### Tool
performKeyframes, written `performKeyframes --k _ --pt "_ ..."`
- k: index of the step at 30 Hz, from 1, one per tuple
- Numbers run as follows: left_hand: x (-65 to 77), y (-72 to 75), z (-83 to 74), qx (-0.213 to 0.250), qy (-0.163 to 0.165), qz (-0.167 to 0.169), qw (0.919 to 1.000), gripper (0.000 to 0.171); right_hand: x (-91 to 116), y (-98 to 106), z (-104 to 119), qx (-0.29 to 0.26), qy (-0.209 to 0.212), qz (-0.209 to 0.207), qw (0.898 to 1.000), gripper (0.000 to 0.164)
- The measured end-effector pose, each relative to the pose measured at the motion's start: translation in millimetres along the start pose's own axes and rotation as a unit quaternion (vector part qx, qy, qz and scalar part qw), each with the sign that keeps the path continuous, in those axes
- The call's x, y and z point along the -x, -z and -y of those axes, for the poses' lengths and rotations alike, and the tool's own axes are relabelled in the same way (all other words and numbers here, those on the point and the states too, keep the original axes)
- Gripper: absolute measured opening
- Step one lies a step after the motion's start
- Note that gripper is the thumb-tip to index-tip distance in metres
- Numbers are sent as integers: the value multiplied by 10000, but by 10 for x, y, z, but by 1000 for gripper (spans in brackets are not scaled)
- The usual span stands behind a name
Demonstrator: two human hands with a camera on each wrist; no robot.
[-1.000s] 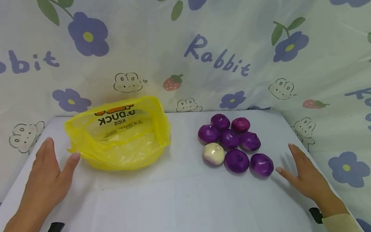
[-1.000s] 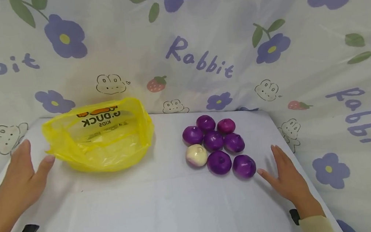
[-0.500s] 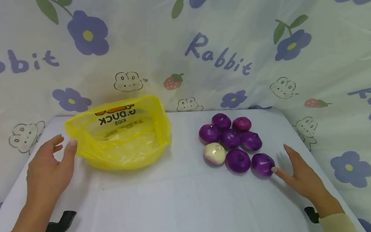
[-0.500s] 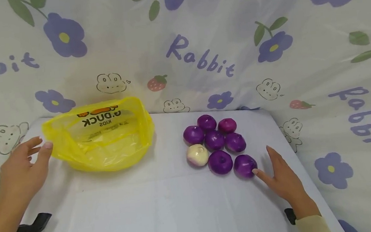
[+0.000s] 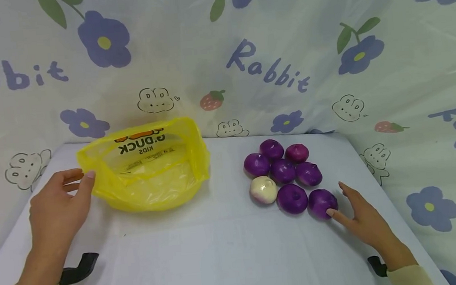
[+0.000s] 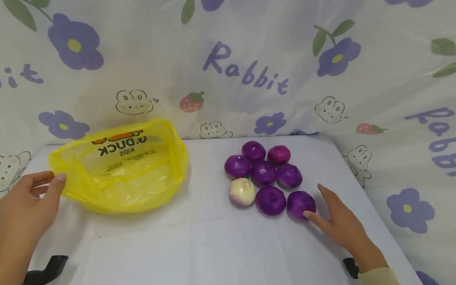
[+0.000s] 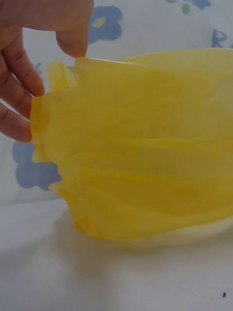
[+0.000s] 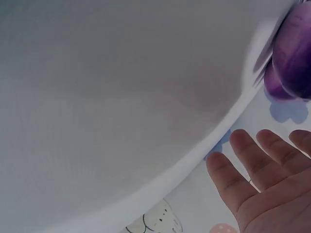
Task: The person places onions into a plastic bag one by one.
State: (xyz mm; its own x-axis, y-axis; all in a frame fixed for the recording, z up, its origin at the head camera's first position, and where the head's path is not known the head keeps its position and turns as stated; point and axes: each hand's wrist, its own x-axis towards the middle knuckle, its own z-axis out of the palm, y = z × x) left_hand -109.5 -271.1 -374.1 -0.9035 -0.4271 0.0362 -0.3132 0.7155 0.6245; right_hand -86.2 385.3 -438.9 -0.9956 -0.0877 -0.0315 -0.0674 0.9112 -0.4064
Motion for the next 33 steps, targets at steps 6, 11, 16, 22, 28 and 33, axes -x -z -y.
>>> performKeyframes --k 6,11,16,22,28,33 --pt "-10 12 -26 84 174 16 9998 70 22 -56 54 -27 126 -54 9999 101" --pt "-9 20 -15 -27 166 42 9998 67 34 -80 106 -43 328 -93 9994 101" --pt "-11 -6 -5 -91 62 34 9999 62 34 -91 130 37 441 -145 9989 99" --pt "-12 -27 13 -99 -42 -5 9999 54 32 -136 120 36 498 -161 9986 95" --pt "-18 -34 -24 -80 -86 44 9999 53 10 -148 152 -35 464 -136 9988 92" --pt "0 -43 -35 -68 -104 42 9999 54 -34 -106 158 -7 471 -152 9988 90"
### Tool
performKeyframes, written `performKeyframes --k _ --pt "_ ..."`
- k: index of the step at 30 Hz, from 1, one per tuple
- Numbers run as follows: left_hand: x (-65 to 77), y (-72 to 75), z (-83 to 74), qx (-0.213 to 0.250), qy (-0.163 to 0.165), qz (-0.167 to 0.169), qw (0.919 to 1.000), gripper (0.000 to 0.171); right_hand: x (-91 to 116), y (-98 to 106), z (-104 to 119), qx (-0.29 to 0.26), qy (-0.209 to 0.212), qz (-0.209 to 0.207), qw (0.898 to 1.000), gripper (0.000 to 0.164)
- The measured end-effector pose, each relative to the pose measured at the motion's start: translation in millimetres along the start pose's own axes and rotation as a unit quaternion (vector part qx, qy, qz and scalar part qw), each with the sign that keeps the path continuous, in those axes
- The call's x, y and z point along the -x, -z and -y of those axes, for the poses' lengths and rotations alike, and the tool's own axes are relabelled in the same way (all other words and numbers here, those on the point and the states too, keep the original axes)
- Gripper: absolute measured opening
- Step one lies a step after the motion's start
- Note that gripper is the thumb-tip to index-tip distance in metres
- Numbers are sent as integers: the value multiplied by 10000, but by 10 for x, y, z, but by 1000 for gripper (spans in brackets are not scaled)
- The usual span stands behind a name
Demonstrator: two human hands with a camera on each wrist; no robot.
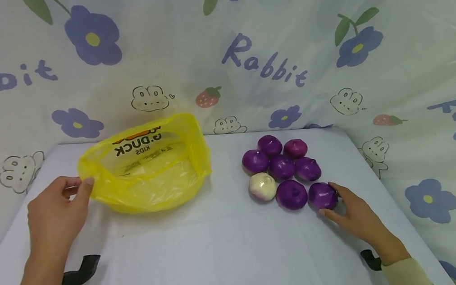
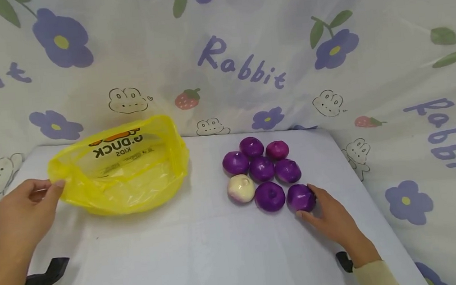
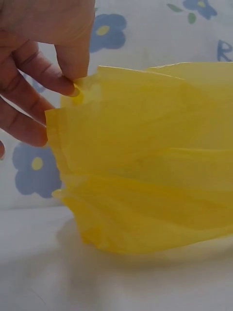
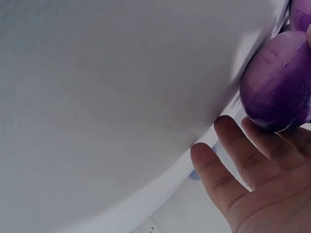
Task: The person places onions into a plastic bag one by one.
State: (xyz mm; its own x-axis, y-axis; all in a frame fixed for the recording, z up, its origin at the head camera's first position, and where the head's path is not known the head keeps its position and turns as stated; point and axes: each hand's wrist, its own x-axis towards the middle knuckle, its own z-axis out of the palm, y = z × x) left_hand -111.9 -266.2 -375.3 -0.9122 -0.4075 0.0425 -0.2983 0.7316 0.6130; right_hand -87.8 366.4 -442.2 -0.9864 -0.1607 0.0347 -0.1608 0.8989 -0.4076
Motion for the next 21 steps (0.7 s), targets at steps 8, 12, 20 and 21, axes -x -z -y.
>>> performKeyframes --k 8,12,20,21 --pt "-4 37 10 137 -258 -27 9996 50 -21 38 43 -48 -87 96 9999 90" --pt "-14 31 -16 63 -256 64 9996 52 -16 45 46 -61 -86 88 9999 88" --pt "1 31 23 25 -195 123 9997 53 -52 145 120 -134 -79 8 9999 85" --pt "0 29 26 36 -192 131 9997 53 -51 153 124 -141 -74 -17 9999 85"
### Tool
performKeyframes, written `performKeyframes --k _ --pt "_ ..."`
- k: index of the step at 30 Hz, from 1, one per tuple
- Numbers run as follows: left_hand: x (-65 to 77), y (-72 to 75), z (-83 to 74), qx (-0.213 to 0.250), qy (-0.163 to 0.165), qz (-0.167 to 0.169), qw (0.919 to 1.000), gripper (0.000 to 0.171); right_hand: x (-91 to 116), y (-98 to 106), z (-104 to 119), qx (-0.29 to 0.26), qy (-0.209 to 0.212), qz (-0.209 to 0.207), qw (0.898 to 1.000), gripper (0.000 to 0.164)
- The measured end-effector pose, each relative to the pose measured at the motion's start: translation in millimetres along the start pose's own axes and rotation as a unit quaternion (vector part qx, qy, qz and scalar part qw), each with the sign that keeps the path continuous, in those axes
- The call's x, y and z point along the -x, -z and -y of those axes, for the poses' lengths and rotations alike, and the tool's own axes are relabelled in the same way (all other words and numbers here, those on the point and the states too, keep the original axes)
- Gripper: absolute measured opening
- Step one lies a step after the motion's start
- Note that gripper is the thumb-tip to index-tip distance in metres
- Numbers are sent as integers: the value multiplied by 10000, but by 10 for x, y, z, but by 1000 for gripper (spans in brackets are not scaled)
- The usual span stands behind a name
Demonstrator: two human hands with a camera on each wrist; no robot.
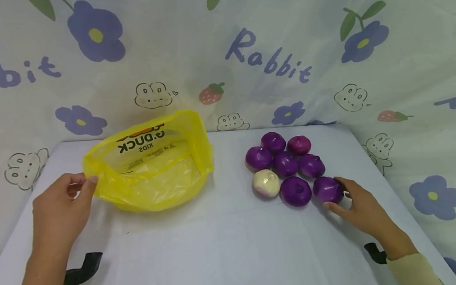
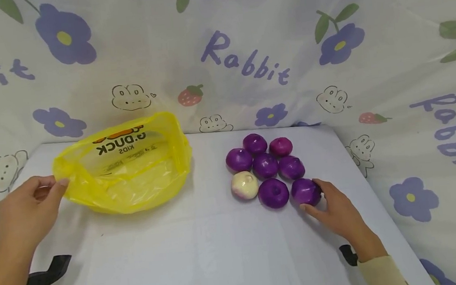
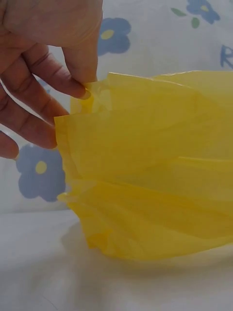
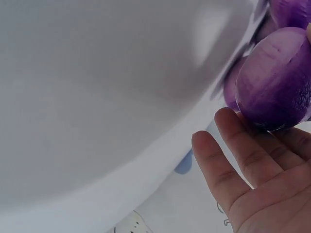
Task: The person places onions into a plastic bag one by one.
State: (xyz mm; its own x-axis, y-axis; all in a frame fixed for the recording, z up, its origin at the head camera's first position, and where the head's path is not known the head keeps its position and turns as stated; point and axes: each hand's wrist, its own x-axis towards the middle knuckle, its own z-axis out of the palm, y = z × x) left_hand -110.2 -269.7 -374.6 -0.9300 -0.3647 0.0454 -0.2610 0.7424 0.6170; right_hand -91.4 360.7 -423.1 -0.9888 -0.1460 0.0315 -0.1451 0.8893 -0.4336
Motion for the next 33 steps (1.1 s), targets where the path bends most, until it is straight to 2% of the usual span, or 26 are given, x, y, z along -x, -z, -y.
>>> performKeyframes --k 17,28,33 --pt "14 -24 -3 82 -17 140 9999 53 -23 44 160 -240 459 -433 9977 82" --pt "5 -25 21 94 -215 111 9997 51 -120 97 411 -165 958 -692 9929 80" --pt "7 -28 11 127 -217 137 9996 51 -223 130 552 -52 1101 -604 9921 81"
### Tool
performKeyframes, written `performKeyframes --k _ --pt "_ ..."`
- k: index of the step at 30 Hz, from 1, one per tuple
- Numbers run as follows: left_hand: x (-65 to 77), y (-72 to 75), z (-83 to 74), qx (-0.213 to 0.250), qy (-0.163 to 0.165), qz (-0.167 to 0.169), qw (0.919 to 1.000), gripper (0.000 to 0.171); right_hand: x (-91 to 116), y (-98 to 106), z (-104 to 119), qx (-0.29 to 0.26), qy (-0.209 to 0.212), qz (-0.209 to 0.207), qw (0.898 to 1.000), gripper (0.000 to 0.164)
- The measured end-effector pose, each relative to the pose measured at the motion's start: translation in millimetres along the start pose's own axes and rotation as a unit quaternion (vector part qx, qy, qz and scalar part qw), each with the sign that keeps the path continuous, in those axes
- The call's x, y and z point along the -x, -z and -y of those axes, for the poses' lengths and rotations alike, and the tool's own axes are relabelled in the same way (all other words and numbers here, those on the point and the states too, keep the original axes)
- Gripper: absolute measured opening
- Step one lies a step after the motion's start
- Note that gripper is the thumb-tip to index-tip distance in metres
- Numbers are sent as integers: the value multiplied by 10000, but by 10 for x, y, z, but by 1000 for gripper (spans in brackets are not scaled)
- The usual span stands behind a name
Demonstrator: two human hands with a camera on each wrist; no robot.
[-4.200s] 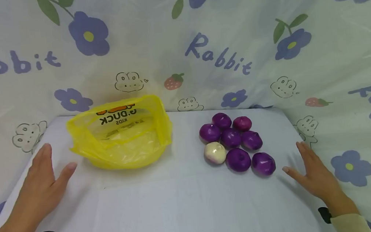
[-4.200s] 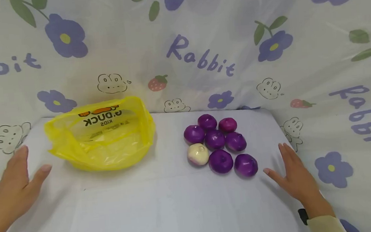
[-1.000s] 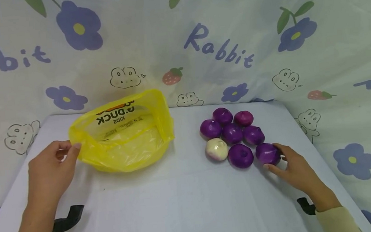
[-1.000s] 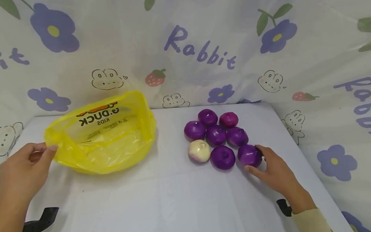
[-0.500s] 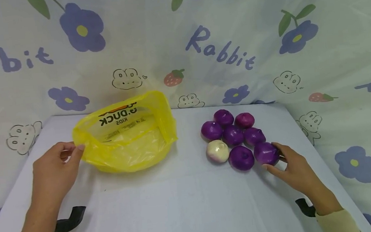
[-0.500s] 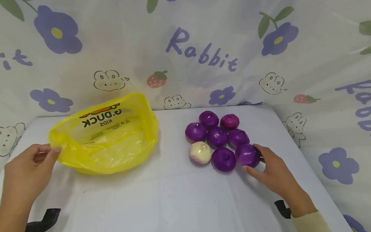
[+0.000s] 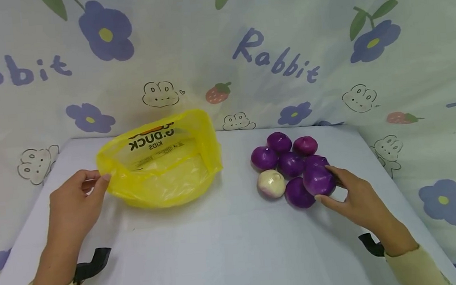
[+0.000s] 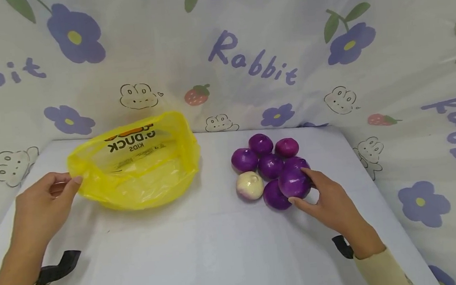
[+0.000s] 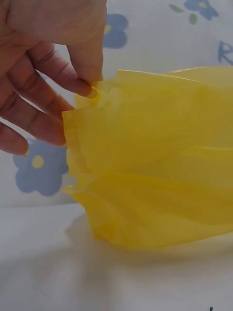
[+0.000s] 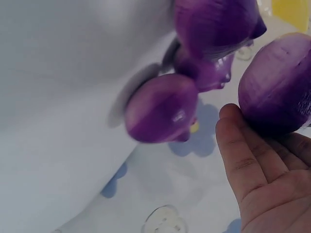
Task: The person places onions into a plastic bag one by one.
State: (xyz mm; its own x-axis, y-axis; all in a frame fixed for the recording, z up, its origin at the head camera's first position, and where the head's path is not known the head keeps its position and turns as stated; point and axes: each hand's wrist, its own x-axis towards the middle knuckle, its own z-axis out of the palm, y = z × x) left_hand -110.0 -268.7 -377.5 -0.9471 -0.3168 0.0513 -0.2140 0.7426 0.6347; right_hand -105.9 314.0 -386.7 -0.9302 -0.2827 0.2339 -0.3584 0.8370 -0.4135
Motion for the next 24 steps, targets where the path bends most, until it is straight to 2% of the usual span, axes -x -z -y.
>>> performKeyframes --k 5,12,24 --pt "5 -32 -18 38 -90 -42 9999 49 -183 39 158 25 124 253 9996 82" --pt "-2 -26 -18 23 -161 17 9999 51 -388 37 388 270 404 361 9982 82" --pt "12 -12 -14 61 -277 34 9996 49 -588 24 667 253 813 417 9955 83"
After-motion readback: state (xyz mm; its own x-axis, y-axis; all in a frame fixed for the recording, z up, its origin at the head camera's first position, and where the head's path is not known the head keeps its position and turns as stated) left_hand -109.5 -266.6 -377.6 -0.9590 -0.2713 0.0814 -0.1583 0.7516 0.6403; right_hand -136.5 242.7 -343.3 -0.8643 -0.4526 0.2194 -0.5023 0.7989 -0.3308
